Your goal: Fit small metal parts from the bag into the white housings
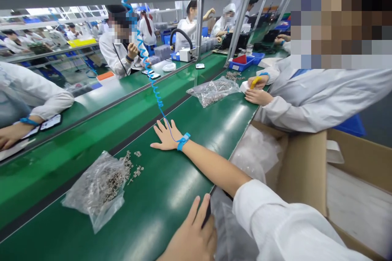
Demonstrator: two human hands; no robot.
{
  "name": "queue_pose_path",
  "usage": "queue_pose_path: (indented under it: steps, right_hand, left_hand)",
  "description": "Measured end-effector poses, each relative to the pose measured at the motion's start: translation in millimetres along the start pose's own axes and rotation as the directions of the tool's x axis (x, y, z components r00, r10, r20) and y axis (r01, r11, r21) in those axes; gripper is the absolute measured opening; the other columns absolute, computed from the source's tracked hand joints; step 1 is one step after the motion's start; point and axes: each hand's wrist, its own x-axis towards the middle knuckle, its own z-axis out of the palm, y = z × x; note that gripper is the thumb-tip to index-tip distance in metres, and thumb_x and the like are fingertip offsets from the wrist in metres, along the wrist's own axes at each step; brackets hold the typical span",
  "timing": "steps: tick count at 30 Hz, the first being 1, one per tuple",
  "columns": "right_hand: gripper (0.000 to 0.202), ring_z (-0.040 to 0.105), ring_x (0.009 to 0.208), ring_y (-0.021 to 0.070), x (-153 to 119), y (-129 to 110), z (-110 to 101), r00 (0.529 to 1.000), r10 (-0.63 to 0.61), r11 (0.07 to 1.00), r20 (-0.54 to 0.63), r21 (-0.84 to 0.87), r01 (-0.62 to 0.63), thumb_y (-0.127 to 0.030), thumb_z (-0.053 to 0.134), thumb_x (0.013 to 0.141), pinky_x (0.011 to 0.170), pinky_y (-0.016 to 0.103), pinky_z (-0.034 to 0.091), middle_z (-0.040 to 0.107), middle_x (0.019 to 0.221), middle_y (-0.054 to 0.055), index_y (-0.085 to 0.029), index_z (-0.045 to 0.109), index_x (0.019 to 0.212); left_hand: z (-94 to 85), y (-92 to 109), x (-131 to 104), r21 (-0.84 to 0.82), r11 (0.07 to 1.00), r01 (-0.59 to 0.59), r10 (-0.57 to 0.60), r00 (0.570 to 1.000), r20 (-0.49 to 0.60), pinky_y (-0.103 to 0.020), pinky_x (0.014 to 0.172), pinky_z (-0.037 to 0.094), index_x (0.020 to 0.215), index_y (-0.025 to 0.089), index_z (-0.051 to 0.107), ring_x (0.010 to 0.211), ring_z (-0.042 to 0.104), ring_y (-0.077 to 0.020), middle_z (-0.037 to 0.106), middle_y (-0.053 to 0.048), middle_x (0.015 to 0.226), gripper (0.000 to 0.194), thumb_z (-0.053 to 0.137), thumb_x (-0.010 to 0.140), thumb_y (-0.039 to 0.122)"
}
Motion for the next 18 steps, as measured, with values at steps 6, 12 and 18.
queue_pose_path:
  steps: [6,12,18]
  right_hand:
    - [0.1,0.018,0.156,0.0522,-3,-3,-1,1.0,0.009,0.999,-0.003,0.042,-0.009,-0.079,0.043,0.094,0.123,0.072,0.016,0.024,0.17,0.025,-0.007,0.031,0.163]
    - [0.087,0.035,0.146,0.0452,-9,-7,-8,0.991,0.022,0.999,-0.134,0.044,-0.017,-0.077,0.054,0.091,0.118,0.061,0.03,0.033,0.163,0.027,-0.01,0.051,0.147]
    - [0.073,0.045,0.128,0.0379,-11,-8,-13,0.993,-0.028,1.0,-0.115,0.002,0.029,-0.074,0.046,0.097,0.108,0.057,0.037,0.053,0.145,0.021,-0.014,0.057,0.138]
  left_hand:
    - [-14.3,-6,0,-0.072,0.995,0.063,-0.078,0.969,-0.235,-0.049,0.104,0.056,0.106,0.023,0.079,0.128,0.064,-0.0353,0.074,-0.01,0.124,0.03,0.062,0.091,0.043]
    - [-33.0,-30,-13,-0.107,0.917,0.385,-0.399,0.865,-0.305,-0.05,0.096,0.058,0.123,0.019,0.069,0.109,0.067,-0.0295,0.071,-0.014,0.116,0.037,0.064,0.087,0.023]
    - [-29.0,-45,-14,-0.13,0.921,0.368,-0.39,0.884,-0.26,-0.052,0.094,0.054,0.12,0.014,0.06,0.113,0.059,-0.0319,0.058,-0.02,0.123,0.038,0.066,0.084,0.021]
